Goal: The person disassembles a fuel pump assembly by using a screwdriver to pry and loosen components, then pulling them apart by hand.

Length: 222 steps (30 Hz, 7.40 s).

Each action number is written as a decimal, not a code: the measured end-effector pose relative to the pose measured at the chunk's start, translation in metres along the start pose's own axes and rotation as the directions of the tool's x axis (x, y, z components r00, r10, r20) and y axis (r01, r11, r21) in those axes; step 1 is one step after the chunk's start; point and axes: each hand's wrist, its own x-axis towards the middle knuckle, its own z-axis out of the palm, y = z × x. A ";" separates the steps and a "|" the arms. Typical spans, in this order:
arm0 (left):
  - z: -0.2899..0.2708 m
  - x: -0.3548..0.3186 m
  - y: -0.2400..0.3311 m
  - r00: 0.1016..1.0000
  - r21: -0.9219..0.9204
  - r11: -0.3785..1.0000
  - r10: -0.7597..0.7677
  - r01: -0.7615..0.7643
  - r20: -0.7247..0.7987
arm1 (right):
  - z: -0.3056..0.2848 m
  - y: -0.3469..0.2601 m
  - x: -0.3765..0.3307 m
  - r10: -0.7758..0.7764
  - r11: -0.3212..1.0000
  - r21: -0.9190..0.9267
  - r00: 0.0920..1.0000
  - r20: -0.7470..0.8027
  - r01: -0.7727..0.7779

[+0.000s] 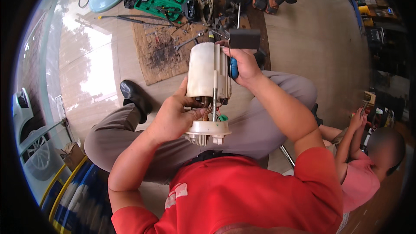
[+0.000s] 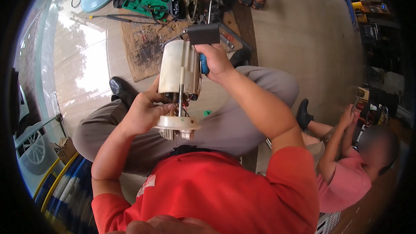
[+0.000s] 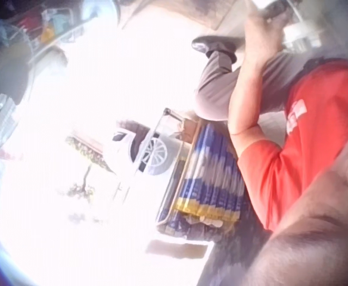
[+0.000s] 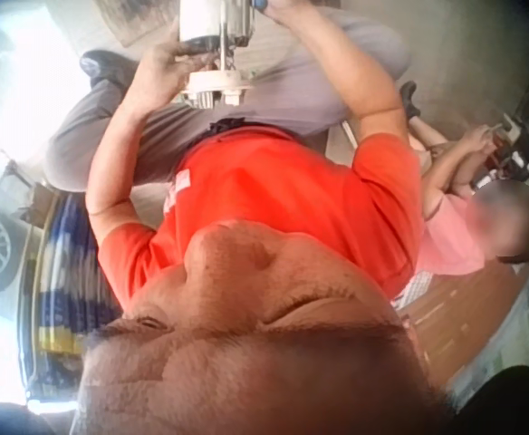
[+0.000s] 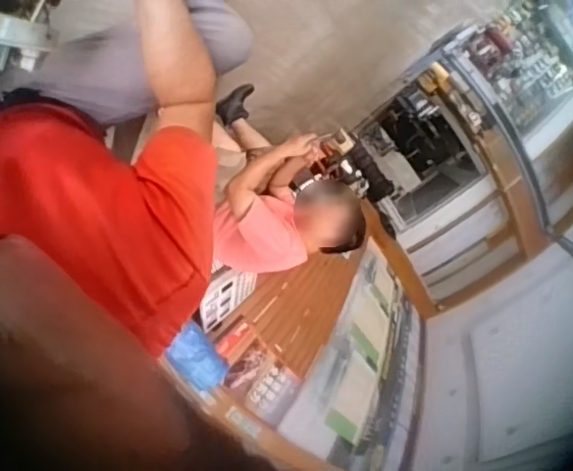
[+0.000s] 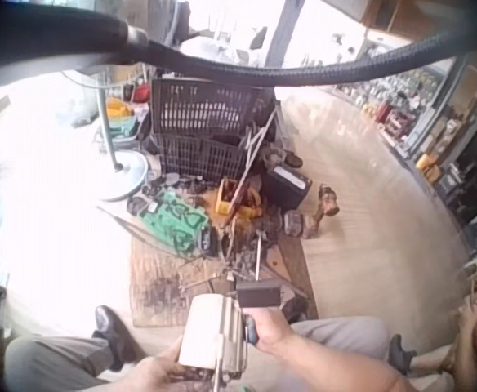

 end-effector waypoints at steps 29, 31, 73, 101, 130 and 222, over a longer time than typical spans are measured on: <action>0.034 -0.059 -0.056 0.977 0.654 0.733 -0.078 0.191 -0.198 | 0.085 0.035 -0.065 -0.168 0.134 -0.697 0.709 0.685 0.705; 0.039 -0.059 -0.052 0.984 0.723 0.667 -0.114 0.179 -0.138 | 0.087 0.043 -0.041 0.034 0.026 -0.722 0.721 0.692 0.692; 0.064 -0.078 -0.068 0.981 0.064 0.985 -0.154 0.162 -0.115 | 0.042 0.095 -0.025 0.471 0.266 -0.894 0.760 0.448 0.362; 0.068 -0.088 -0.092 0.958 -0.032 0.993 -0.120 0.115 -0.261 | 0.030 0.089 -0.032 0.476 0.289 -0.880 0.741 0.474 0.377; 0.068 -0.082 -0.108 0.852 -0.032 0.957 -0.273 0.289 -0.447 | 0.051 0.123 -0.079 0.381 0.367 -0.886 0.823 0.421 0.283; 0.063 -0.089 -0.101 0.786 -0.473 0.878 -0.348 0.081 -0.510 | 0.053 0.072 -0.065 0.403 0.432 -0.902 0.897 0.182 -0.012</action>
